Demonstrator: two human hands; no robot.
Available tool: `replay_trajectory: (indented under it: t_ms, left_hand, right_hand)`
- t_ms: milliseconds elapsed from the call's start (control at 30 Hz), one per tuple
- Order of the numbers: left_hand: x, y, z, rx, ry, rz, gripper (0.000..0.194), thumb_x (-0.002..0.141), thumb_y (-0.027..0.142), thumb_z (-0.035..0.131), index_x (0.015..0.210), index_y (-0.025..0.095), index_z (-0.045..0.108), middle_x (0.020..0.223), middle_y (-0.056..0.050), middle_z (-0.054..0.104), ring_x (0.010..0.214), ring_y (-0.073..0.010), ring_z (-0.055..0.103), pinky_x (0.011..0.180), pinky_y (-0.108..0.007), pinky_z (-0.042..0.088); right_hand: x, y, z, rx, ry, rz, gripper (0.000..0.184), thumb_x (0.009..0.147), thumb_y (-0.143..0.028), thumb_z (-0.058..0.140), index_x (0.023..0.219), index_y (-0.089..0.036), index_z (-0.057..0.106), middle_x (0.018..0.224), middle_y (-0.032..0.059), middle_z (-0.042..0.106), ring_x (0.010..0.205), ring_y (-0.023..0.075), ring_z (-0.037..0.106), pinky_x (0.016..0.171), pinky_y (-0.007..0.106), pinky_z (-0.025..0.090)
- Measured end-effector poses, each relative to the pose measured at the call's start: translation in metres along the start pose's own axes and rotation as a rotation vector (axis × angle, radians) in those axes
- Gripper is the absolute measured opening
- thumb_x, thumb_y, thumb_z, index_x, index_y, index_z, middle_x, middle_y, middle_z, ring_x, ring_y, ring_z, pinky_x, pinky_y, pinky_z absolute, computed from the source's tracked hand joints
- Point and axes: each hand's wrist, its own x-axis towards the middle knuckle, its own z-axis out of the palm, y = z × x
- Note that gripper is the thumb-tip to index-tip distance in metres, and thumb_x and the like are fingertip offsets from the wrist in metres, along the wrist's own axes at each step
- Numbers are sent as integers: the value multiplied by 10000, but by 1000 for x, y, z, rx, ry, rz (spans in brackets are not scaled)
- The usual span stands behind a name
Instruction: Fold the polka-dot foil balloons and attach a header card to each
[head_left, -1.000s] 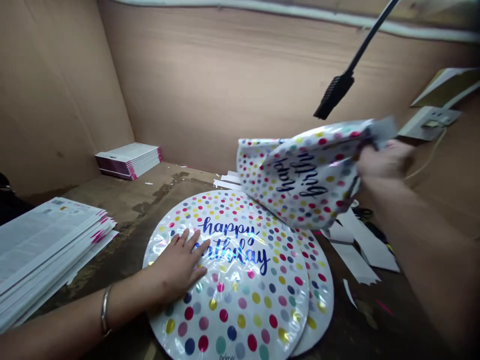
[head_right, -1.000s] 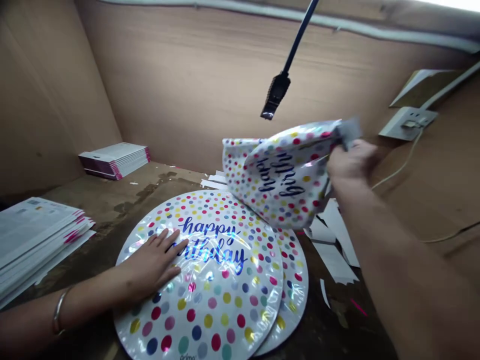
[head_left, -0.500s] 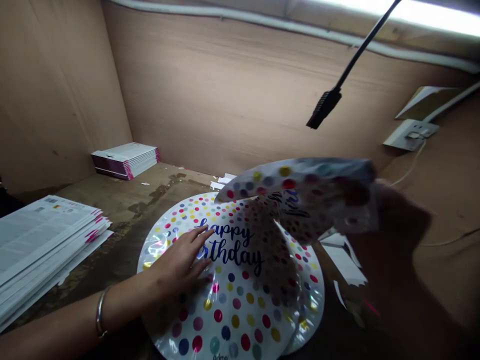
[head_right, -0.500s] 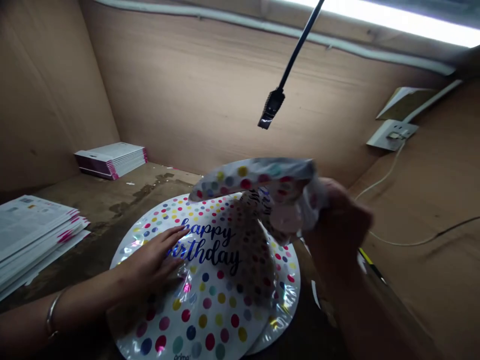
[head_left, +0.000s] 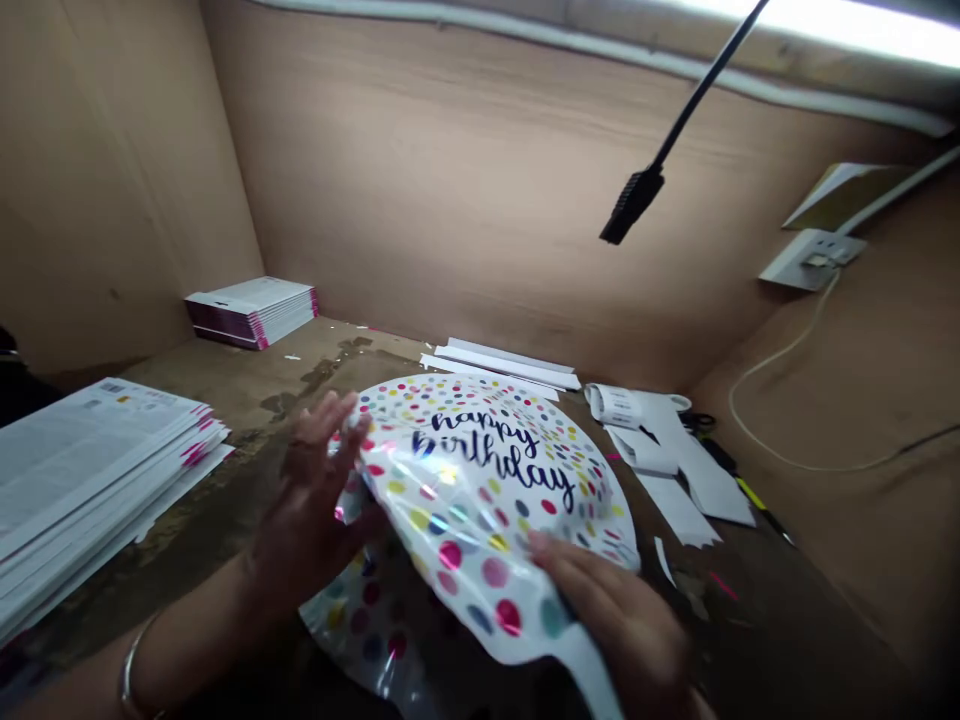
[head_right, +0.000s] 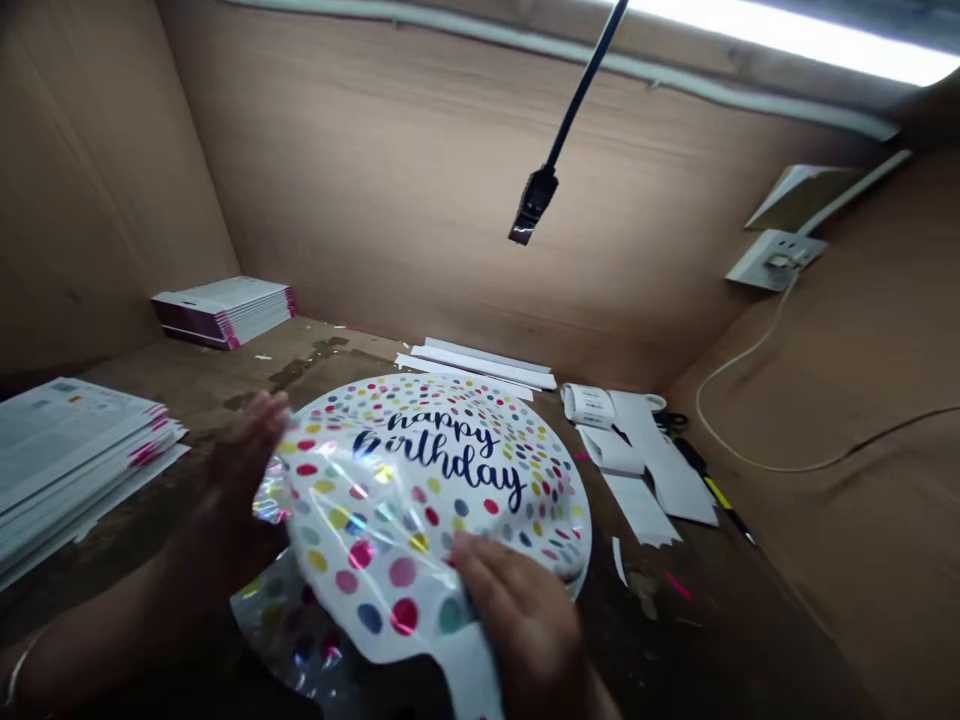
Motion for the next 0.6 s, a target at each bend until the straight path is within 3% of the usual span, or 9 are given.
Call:
replay_trajectory:
  t_ms: [33, 133, 200, 267, 400, 600]
  left_hand:
    - [-2, -3, -1, 9, -25, 54, 714, 839, 206, 581, 1431, 304, 193, 1507, -98, 194, 1378, -371, 155, 1092, -624, 143]
    - [-11, -10, -4, -17, -309, 227, 389, 841, 134, 543, 1185, 314, 536, 1334, -33, 502, 1322, -292, 339, 1117, -566, 118]
    - [-18, -16, -4, -84, -540, 262, 288, 828, 116, 539, 1049, 289, 606, 1173, 1, 626, 1237, -236, 463, 1130, -503, 137]
    - [-27, -23, -4, -138, -686, 240, 271, 812, 93, 526, 1001, 264, 616, 1073, 7, 670, 1133, -197, 553, 1122, -458, 191]
    - [-40, -38, 0, -143, -690, 148, 290, 822, 56, 432, 983, 220, 608, 1014, -24, 683, 973, -161, 627, 1046, -402, 336]
    - [-36, -56, 13, -179, -683, 91, 355, 790, 68, 478, 1105, 203, 570, 1230, -82, 601, 1161, -203, 538, 1069, -409, 301]
  right_hand:
    - [1, -5, 14, 37, -7, -57, 485, 872, -154, 445, 1346, -257, 452, 1145, 87, 662, 1007, 244, 643, 838, 363, 549]
    - [7, -25, 37, 140, -101, -108, 351, 857, -237, 486, 1164, -127, 614, 1039, 140, 700, 950, 247, 667, 791, 343, 569]
    - [10, -33, 39, 149, -208, -23, 317, 814, -234, 531, 1080, -126, 665, 1048, 144, 697, 960, 271, 663, 822, 395, 562]
    - [9, -32, 33, 109, -346, 97, 398, 733, -133, 564, 1120, -156, 656, 1155, 139, 651, 1059, 297, 615, 909, 472, 507]
    - [-3, -1, 22, 17, -558, 272, 701, 598, 13, 475, 1264, -188, 557, 1316, 120, 529, 1233, 301, 471, 1002, 545, 398]
    - [-21, 43, 26, 75, -600, 334, 670, 626, 16, 429, 1234, -215, 589, 1316, 67, 542, 1272, 242, 433, 1059, 468, 362]
